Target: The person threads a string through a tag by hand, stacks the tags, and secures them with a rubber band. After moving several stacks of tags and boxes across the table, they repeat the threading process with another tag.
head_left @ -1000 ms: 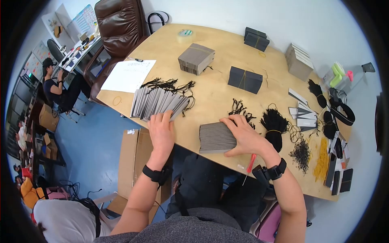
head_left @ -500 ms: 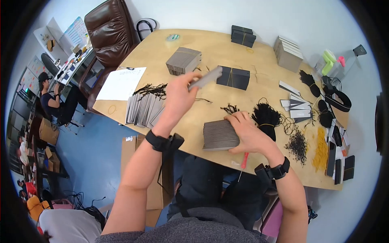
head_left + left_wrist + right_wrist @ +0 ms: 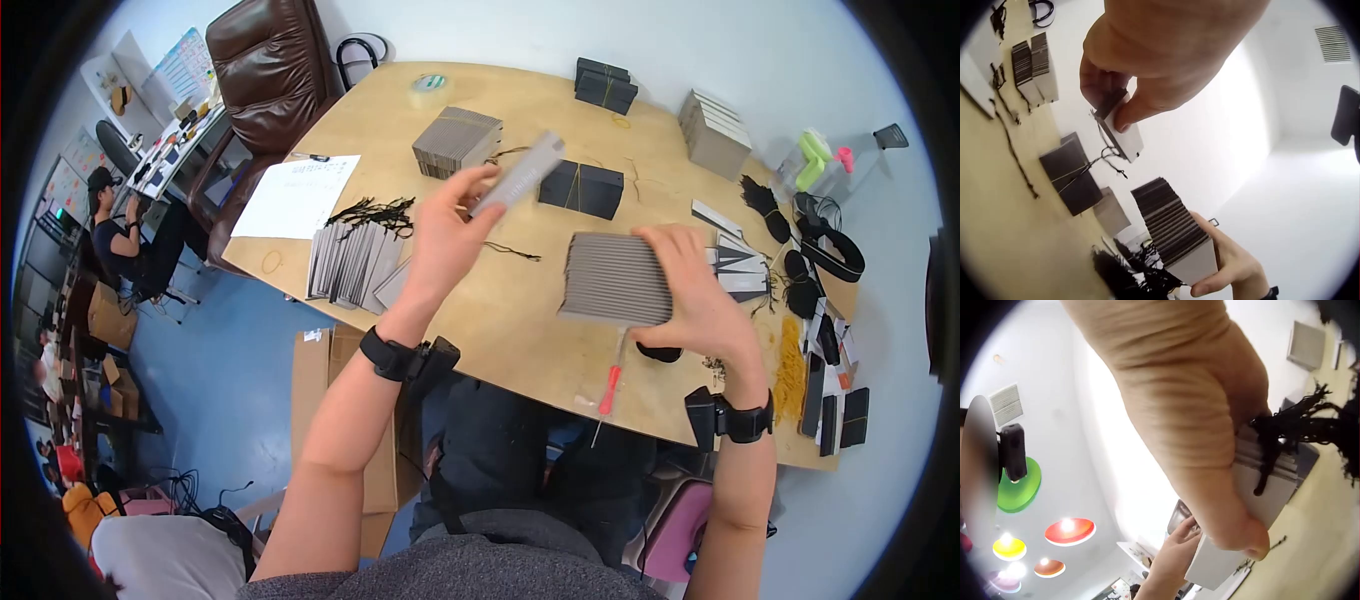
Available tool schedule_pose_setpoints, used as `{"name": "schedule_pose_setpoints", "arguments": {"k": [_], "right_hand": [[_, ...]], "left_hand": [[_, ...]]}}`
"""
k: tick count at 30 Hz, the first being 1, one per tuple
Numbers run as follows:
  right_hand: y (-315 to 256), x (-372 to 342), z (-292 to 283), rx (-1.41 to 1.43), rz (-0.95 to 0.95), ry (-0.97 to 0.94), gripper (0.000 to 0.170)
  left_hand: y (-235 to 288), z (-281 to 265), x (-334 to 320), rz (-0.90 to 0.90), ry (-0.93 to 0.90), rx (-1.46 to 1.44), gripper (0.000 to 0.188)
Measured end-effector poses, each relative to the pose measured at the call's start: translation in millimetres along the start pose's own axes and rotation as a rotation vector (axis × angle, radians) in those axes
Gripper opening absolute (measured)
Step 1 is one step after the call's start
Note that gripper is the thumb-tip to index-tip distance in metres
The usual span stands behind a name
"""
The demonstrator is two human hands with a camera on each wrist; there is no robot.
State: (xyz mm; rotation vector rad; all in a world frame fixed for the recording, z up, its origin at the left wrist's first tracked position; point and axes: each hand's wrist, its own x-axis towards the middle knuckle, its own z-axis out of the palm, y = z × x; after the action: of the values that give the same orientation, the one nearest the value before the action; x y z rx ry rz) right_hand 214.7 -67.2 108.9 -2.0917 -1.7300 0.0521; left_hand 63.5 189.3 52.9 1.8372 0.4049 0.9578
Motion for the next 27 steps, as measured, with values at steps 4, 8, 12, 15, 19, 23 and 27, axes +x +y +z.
{"name": "schedule_pose_setpoints", "arguments": {"k": [4, 8, 12, 15, 19, 23, 27], "right_hand": [[-3.3, 2.2, 44.2, 0.012, -0.064, -0.129, 0.095], [-10.1, 4.6, 93.2, 0.044, -0.107, -0.234, 0.095], [-14.8, 5.1, 102.8, 0.181, -0.07, -0.244, 0.095], [-21.2, 3.5, 95.9, 0.186, -0.034, -0.246, 0.1], [-17.1, -1.7, 96.0, -0.01, -0.094, -0.205, 0.113], [-9.8, 0.6, 104.2, 0.1, -0.051, -0.295, 0.121], [-3.0, -0.5, 105.6, 0.18, -0.056, -0.327, 0.126]], "left_hand": [[-26.0, 12.3, -23.8, -0.083, -0.232, 0.165, 0.039], [-41.8, 8.2, -61.1, -0.136, -0.331, 0.184, 0.038], [-50.7, -8.0, -68.7, -0.127, -0.377, 0.126, 0.029], [-51.1, -14.9, -61.5, -0.132, -0.485, 0.108, 0.026], [-46.0, -20.9, -64.4, -0.031, -0.595, 0.09, 0.033], [-22.2, -17.9, -95.8, 0.004, -0.625, 0.203, 0.067], [-10.1, 2.8, -129.7, 0.199, -0.541, 0.661, 0.107]]}}
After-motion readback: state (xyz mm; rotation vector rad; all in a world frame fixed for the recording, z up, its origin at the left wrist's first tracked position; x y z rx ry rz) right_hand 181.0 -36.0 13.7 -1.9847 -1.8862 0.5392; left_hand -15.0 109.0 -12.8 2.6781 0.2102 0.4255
